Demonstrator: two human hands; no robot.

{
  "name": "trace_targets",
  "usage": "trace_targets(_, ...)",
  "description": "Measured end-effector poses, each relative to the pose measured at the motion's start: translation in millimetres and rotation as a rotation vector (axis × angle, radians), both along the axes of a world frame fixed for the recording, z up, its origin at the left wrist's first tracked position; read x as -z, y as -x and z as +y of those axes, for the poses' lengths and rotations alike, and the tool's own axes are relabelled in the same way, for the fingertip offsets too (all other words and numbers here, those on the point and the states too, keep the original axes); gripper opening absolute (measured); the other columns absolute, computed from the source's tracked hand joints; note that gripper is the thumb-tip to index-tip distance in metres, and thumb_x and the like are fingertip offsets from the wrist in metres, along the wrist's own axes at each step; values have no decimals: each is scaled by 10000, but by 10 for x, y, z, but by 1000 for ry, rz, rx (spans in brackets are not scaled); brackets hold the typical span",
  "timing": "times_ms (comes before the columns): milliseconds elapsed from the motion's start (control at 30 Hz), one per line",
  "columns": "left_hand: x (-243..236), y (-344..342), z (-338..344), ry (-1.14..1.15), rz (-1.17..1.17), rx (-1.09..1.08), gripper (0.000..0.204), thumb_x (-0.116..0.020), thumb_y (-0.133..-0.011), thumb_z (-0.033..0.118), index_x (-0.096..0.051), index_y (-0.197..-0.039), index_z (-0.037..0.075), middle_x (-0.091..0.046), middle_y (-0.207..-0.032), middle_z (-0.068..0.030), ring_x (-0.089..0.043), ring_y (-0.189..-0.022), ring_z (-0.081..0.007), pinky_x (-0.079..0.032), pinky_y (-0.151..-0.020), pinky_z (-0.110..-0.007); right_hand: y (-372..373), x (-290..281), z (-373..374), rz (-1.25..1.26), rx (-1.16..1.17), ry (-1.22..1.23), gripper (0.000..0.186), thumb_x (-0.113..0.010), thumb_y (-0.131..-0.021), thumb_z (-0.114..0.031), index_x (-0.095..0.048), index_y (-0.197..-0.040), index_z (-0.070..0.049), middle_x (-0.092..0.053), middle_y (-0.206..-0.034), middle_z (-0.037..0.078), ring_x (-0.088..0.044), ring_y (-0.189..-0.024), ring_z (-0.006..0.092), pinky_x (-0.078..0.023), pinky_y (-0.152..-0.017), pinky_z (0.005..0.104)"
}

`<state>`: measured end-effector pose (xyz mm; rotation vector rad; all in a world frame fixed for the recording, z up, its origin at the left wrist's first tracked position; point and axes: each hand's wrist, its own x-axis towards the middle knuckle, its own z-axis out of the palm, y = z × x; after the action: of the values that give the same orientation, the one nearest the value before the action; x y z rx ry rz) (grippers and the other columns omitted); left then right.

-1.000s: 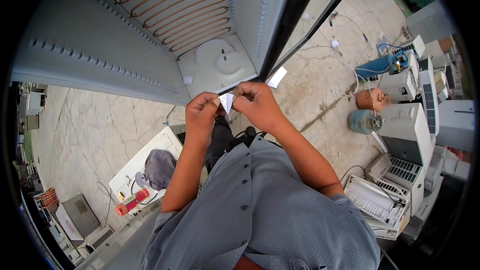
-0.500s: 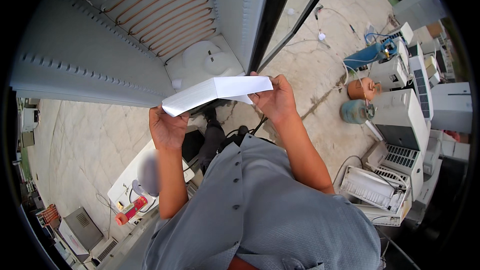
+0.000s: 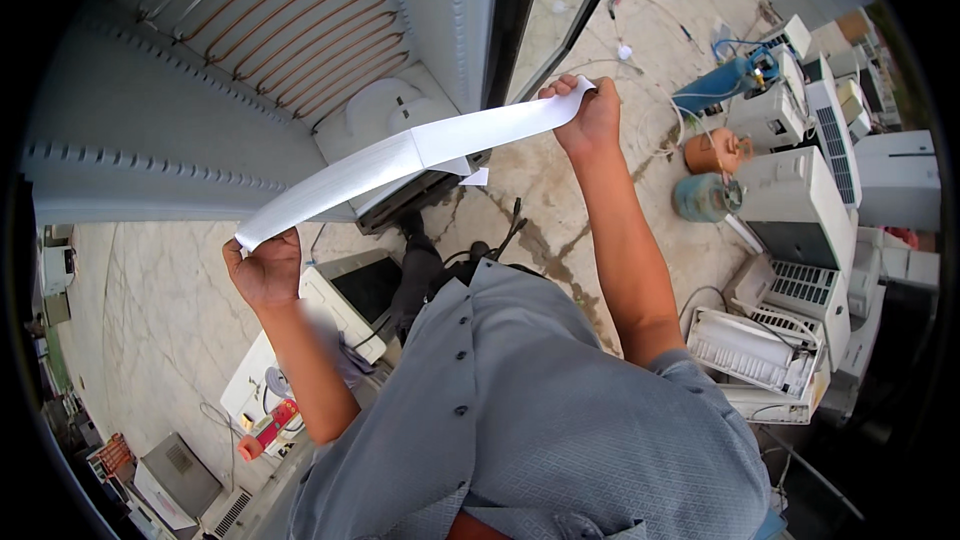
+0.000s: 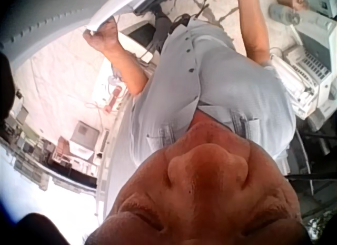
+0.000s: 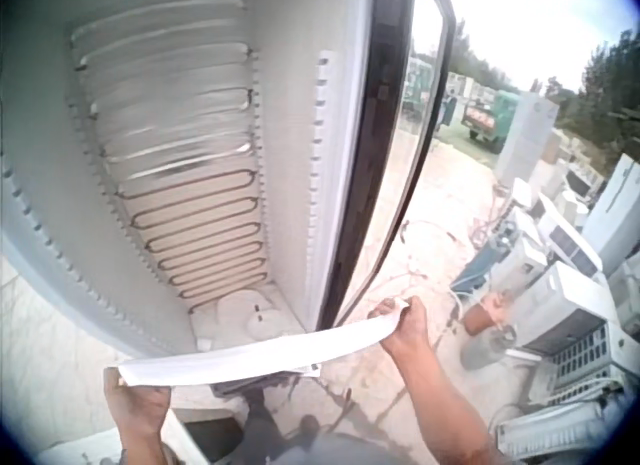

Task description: The person applies strips of reflective insulation tape to the copper coils inside a refrigerator's freezer compartment. They carefully align the tape over the coils, smooth it down with their hands, and wipe the surface with a cloth. The person repeats this process for multiple sections of the coil assembly.

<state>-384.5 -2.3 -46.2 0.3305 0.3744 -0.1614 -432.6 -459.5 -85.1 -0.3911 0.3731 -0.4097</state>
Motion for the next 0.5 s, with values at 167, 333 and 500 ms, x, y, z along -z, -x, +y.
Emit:
trace_targets(167,-269,-108,577,114,-245,36,239,-593,-853,177,-576,-1008,-4,-652,-1077,-163,-628,-1030,-326,-511,-939,-468,-489,-321,570,12,-107,1470,209,-587,-953,-228,-565,-949,-20,-572,-833,73,-539,-775,182,-455,-704,328)
trace_targets(333,-692,-2,947,-36,-191,-295,212,-628,-842,164,-555,-967,10,-619,-989,-132,-583,-881,-268,-495,-824,-416,-1189,-646,1097,-538,-189,2430,349,-766,-833,-275,-677,-1101,-71,-629,-970,104,-634,-949,291,-541,-820,399)
trace_targets(500,-850,226,1191,-8,-201,-454,184,-648,-825,129,-537,-933,30,-574,-936,-104,-516,-816,-217,-458,-762,-370,-2153,-291,1219,-406,-327,2558,208,-701,-895,-212,-734,-1067,-102,-663,-989,103,-646,-964,303,-548,-809,420)
